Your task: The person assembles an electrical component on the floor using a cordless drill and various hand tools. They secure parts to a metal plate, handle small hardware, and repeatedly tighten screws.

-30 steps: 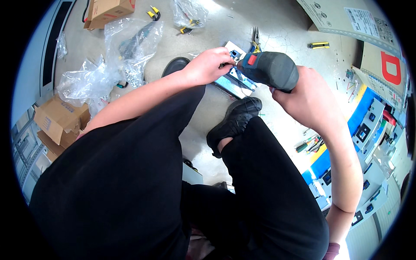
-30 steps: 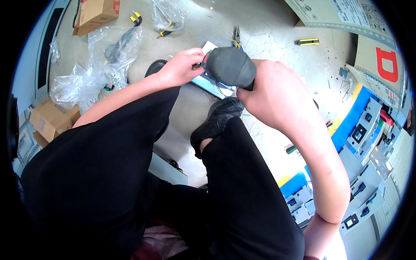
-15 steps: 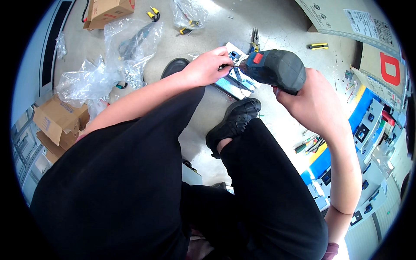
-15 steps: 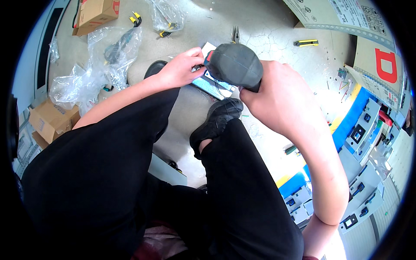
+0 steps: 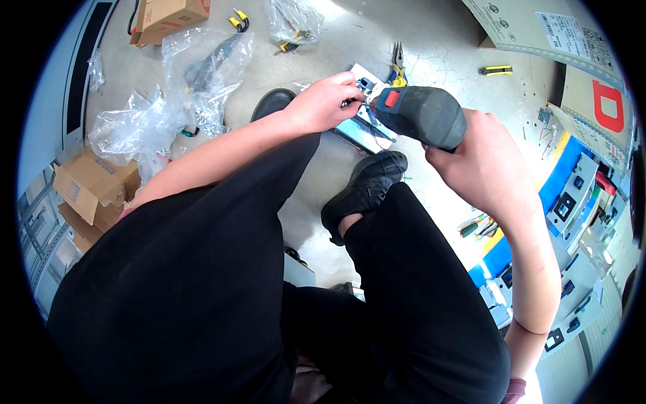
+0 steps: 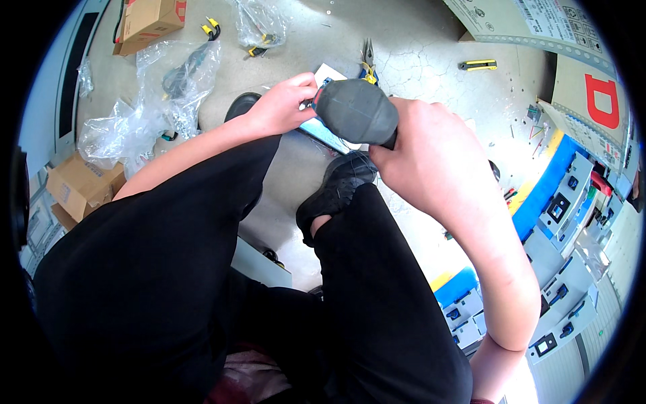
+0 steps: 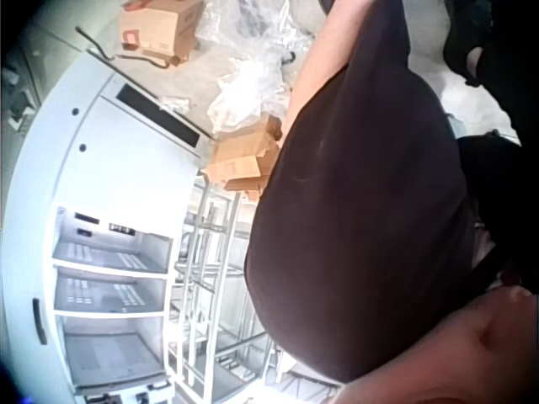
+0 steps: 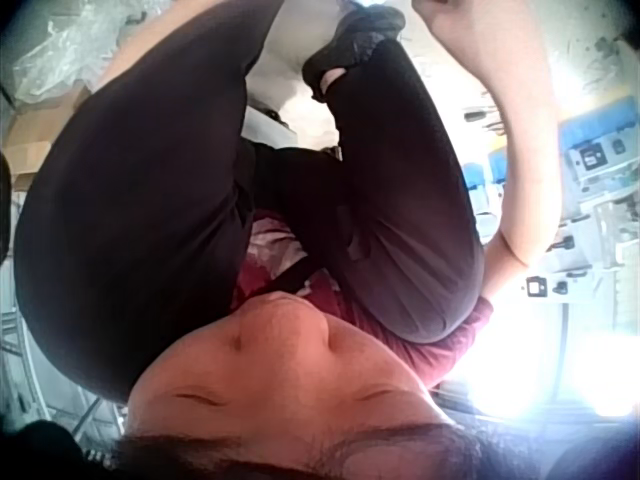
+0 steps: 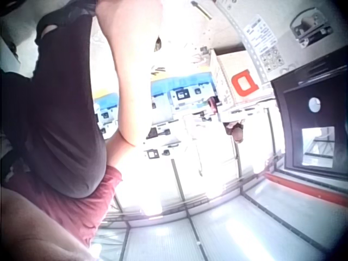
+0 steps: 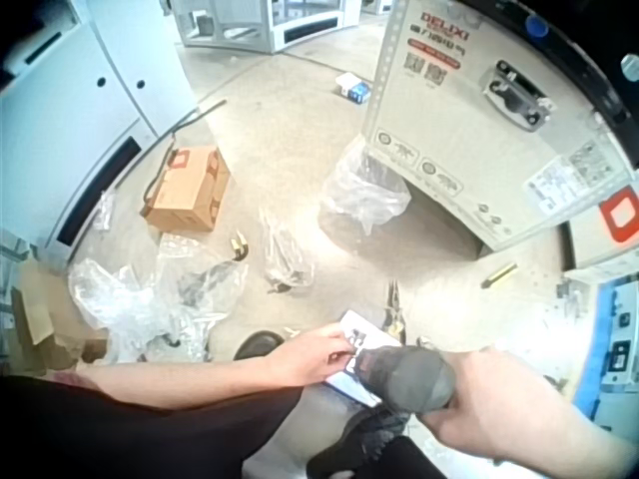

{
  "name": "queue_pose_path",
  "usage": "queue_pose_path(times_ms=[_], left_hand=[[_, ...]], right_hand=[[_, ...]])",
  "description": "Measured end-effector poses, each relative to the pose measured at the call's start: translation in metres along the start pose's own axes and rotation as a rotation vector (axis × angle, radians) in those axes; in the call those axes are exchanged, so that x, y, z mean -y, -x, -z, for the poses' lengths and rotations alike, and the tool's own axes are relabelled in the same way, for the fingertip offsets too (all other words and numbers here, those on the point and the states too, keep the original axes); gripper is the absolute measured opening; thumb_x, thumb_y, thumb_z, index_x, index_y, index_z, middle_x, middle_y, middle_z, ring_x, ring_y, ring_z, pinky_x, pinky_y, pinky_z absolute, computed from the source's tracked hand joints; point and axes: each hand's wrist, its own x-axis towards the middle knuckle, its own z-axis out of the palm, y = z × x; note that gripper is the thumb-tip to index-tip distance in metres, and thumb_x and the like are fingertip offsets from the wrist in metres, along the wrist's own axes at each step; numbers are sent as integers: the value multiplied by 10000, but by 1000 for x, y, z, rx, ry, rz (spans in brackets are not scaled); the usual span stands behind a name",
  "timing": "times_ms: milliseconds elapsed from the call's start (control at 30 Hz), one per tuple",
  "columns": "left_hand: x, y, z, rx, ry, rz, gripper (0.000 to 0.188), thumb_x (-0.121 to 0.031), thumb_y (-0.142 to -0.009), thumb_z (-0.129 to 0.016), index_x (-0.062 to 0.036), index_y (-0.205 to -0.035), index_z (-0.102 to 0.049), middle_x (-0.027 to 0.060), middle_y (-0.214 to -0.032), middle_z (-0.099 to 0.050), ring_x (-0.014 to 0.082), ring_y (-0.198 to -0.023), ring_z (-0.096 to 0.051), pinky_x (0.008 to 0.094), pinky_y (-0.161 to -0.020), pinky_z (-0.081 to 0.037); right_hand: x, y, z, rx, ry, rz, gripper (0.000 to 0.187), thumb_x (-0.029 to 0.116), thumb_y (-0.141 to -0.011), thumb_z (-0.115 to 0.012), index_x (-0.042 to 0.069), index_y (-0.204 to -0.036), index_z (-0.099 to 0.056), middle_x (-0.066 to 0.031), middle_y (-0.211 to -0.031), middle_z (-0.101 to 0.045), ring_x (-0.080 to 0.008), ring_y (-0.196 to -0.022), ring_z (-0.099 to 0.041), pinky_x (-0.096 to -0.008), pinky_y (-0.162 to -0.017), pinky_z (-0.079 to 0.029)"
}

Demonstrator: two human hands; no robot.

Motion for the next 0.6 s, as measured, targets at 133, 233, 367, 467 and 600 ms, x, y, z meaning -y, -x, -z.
queue_pose_path(times_ms=[133,233,367,467,600], left_hand=[[1,0,-1,5,-19,5,173,-32,-846,-750,-34,-1010,-693,106,-995,-598,312,-932,-655,400,-813,-546],[5,-1,-3,-33,-10,-39,125,-119,-935,-726,-23,-1004,-768,113,-1008,-659,310,-899,-699,408,-811,-572],[9,-2,-5,-36,-35,-86,114,-110,-930,-724,-25,-993,-767,116,-1009,-668,312,-902,-701,403,-815,-576],[9,-1,-4,-50,-27,-109,120,-109,-930,-719,-27,-1004,-765,120,-1009,-670,315,-917,-701,406,-824,-578],[6,-1,0,-17,-13,-93,143,-113,-932,-714,-32,-1040,-761,127,-1027,-668,322,-951,-700,412,-842,-576]], right_hand=[[3,3,-2,-12,46,18,188,136,-851,-731,17,-996,-743,-233,-869,-751,-425,-899,-750,-503,-869,-607],[6,4,-3,-32,67,54,168,127,-850,-735,18,-977,-737,-225,-858,-751,-419,-891,-751,-505,-867,-604],[6,3,-6,-55,102,98,148,129,-851,-729,22,-953,-731,-218,-845,-749,-415,-876,-749,-507,-861,-601],[11,-1,-3,-21,91,47,170,132,-853,-714,14,-973,-738,-227,-858,-751,-417,-884,-751,-502,-863,-604],[6,-4,-4,-31,16,7,191,130,-856,-695,2,-987,-749,-242,-870,-751,-429,-890,-750,-500,-866,-610]])
